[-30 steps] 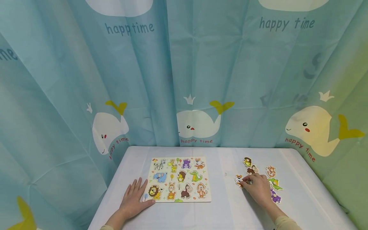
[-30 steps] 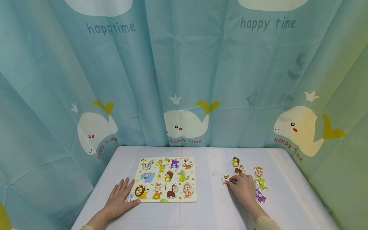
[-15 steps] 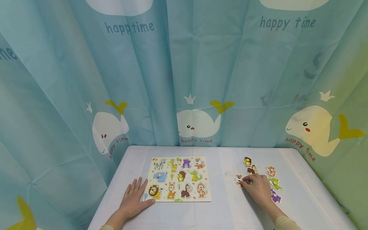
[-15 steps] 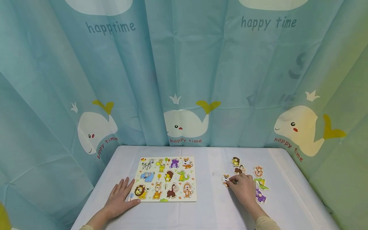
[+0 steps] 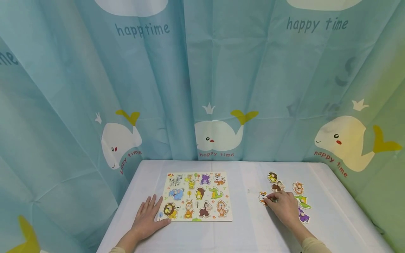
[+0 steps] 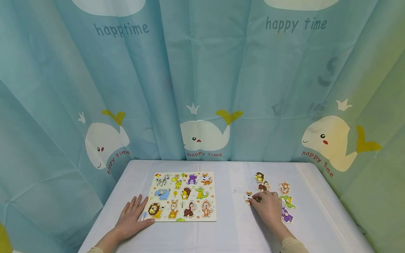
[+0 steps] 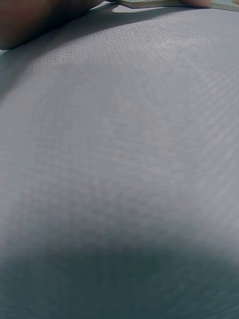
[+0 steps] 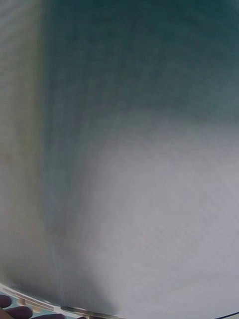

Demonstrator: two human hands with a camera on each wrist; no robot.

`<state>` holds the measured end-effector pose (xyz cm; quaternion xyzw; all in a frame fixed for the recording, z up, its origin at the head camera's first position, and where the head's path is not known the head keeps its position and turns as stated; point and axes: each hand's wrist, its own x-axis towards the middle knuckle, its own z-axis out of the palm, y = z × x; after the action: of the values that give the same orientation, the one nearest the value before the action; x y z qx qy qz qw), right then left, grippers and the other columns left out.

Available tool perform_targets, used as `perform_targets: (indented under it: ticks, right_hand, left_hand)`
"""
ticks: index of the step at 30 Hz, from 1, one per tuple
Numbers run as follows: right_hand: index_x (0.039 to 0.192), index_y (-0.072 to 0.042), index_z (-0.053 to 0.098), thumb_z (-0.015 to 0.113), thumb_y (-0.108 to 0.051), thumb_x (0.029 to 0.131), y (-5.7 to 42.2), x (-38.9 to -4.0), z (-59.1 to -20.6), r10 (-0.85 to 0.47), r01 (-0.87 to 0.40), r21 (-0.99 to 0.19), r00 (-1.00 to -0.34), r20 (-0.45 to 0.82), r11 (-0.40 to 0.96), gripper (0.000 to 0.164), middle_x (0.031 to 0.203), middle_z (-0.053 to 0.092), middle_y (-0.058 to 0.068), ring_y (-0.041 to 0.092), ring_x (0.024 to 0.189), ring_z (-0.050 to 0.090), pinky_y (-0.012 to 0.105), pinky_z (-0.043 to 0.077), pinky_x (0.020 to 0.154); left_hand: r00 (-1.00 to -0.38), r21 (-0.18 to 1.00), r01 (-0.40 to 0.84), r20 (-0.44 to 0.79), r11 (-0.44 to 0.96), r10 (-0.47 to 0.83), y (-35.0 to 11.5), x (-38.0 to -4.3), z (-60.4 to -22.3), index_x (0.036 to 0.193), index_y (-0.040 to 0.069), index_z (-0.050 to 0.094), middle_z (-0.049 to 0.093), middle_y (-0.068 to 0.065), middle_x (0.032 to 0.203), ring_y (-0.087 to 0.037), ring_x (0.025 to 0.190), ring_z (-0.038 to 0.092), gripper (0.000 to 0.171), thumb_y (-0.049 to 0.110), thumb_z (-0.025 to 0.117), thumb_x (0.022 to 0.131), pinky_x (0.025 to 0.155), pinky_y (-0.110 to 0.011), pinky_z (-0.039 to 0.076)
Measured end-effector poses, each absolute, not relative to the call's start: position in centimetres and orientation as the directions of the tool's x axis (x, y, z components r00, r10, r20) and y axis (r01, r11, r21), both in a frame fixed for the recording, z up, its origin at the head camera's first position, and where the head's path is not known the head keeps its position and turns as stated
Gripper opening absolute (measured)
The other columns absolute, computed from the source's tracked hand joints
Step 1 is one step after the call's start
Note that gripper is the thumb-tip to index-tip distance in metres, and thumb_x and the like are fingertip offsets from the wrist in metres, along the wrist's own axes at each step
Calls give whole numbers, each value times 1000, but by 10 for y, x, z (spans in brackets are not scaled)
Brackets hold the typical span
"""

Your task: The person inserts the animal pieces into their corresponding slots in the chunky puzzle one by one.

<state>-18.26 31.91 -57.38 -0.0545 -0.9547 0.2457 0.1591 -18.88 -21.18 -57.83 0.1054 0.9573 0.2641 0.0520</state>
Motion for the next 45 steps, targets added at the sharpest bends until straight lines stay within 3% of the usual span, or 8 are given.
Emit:
perform_targets:
  ticks: [17, 27, 38, 45]
  right_hand:
    - [85, -16, 79, 86, -25, 82, 317, -185, -574, 176, 9, -476, -936, 306, 879, 12, 93, 69, 6, 36, 99, 54, 57, 40, 83]
    - [86, -15, 78, 84, -27, 85, 306, -199, -561, 165, -25, -496, -928, 335, 868, 13, 101, 67, 10, 38, 105, 52, 58, 39, 86]
    - [80, -16, 78, 86, -26, 79, 269, -224, -549, 125, -111, -509, -905, 406, 854, 12, 87, 66, 3, 34, 96, 55, 54, 41, 83]
    - [82, -17, 79, 85, -29, 82, 242, -240, -543, 106, -103, -525, -930, 353, 845, 13, 90, 65, 1, 31, 97, 53, 52, 40, 83]
  left_hand:
    - [-977, 487, 165, -40, 858, 210, -211, -194, -583, 159, 4, 34, 19, -25, 166, -48, 153, 8, 106, 70, 68, 83, 122, -64, 1]
    - [-970, 472, 123, -128, 873, 206, -209, -194, -569, 160, 5, 31, 16, -25, 167, -46, 154, 5, 107, 68, 68, 83, 123, -63, 0]
    - [-974, 486, 140, -90, 863, 208, -210, -193, -574, 159, 3, 33, 18, -25, 166, -46, 154, 6, 107, 70, 68, 82, 123, -63, -1]
    - [-971, 461, 120, -131, 879, 201, -210, -192, -572, 161, 6, 31, 16, -23, 168, -45, 154, 4, 108, 71, 67, 82, 123, -62, -1]
